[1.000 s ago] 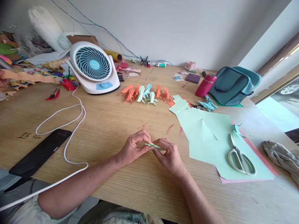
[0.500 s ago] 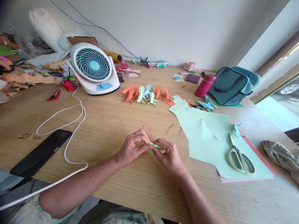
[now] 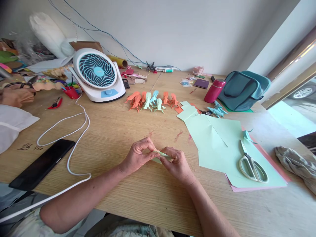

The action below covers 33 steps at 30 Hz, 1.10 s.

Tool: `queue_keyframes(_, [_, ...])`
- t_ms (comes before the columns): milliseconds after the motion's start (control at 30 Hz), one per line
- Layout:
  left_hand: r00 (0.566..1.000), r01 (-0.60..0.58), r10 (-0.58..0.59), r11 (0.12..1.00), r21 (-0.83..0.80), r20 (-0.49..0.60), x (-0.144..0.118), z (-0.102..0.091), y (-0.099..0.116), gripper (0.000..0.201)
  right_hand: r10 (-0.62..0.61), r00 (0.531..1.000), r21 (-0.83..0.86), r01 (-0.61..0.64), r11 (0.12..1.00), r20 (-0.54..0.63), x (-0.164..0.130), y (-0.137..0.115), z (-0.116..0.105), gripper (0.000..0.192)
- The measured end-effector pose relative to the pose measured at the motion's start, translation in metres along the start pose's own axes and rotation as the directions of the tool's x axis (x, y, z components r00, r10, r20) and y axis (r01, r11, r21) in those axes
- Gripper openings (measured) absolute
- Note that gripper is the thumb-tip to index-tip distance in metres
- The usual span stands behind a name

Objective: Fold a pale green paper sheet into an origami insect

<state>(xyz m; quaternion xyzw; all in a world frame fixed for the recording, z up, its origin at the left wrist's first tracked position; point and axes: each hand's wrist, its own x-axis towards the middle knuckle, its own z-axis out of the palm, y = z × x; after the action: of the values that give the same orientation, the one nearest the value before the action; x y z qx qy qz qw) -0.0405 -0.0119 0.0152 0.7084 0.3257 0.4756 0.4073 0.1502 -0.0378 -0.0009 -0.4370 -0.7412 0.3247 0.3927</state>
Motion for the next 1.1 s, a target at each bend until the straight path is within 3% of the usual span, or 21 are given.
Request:
queue_keyframes(333, [0.999, 0.025, -0.024, 0.999, -0.034, 0.043, 0.0015, -0.0030, 0.0017, 0.029, 0.035, 0.999, 0.019, -0.035, 0.999, 0.009, 0.0009, -0.0045, -0.0014, 0.030])
queue_keyframes(500, [0.995, 0.007, -0.003, 0.999, -0.041, 0.095, 0.0020, 0.0006, 0.0004, 0.020, 0.033, 0.999, 0.001, -0.033, 0.999, -0.020, 0.0005, -0.0040, -0.0006, 0.030])
queue_keyframes(667, [0.997, 0.021, -0.023, 1.000, 0.015, 0.079, 0.0014, 0.0041, -0.0008, 0.017, 0.058, 0.998, -0.027, -0.059, 0.998, -0.009, 0.0003, -0.0044, 0.0020, 0.034])
queue_keyframes(1100, [0.996, 0.003, -0.013, 0.994, 0.105, 0.086, -0.0023, 0.0070, -0.0038, 0.021, -0.072, 0.997, -0.162, 0.068, 0.984, -0.022, 0.0009, -0.0063, 0.0036, 0.031])
